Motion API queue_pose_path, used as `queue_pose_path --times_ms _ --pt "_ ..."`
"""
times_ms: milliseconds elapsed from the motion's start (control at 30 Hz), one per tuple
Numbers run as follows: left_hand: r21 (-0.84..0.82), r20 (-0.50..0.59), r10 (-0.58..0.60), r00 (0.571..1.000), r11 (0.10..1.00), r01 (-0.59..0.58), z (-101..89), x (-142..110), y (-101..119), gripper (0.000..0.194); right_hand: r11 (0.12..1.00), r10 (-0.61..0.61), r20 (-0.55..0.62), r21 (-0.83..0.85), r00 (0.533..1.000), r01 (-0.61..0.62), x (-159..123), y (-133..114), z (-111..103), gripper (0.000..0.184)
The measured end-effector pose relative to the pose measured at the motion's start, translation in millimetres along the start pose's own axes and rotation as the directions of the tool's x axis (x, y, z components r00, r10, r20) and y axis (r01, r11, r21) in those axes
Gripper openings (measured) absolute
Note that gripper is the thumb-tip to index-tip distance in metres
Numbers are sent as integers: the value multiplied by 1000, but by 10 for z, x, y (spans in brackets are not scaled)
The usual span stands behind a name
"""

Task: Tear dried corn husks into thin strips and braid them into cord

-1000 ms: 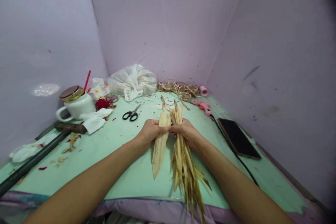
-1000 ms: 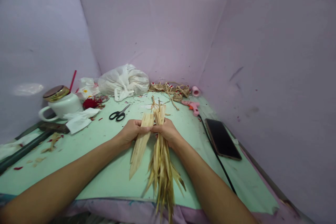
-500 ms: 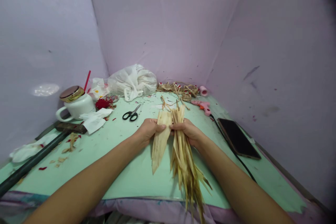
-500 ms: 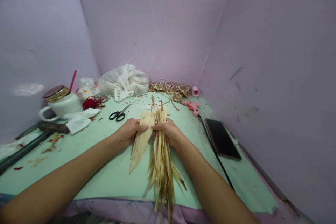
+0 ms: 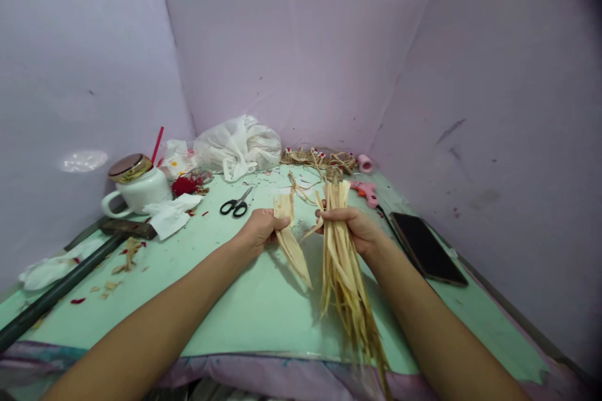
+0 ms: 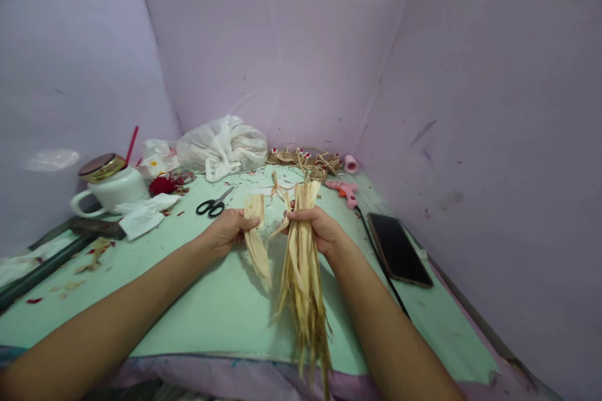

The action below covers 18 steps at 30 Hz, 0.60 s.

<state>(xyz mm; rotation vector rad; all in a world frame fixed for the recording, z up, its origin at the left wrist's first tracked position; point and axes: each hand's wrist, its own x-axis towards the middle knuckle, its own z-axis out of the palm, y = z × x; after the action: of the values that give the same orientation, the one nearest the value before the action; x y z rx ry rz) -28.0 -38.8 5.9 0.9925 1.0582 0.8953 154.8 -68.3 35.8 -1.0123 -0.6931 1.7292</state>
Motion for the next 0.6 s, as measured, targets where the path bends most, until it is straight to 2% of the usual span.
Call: queue_pose_path --times_ms 133,233,333,367,433,533,600 --pt "39 -43 18 999 999 -16 -27 29 5 26 999 -7 192 42 981 -1 -61 -119 -121 19" --pt "62 -62 16 998 998 -12 -35 32 16 25 991 -65 374 134 925 15 -119 -209 -212 22" --pt "38 -61 0 998 999 2 -38 22 26 24 969 -134 464 245 876 19 -176 -273 -242 25" --pt "30 -57 -5 998 1000 7 -37 16 27 24 966 -139 455 258 879 19 -184 -277 -231 26" --pt "28 -44 -7 999 1000 8 -27 3 25 23 976 -107 361 218 926 27 -169 -243 -177 28" --pt "37 -19 5 1000 999 -4 12 -27 22 23 1000 7 97 26 995 -9 -51 -82 -66 30" --pt "31 1 0 1000 1000 0 53 -59 28 23 994 96 -27 -45 995 -97 60 63 -12 25"
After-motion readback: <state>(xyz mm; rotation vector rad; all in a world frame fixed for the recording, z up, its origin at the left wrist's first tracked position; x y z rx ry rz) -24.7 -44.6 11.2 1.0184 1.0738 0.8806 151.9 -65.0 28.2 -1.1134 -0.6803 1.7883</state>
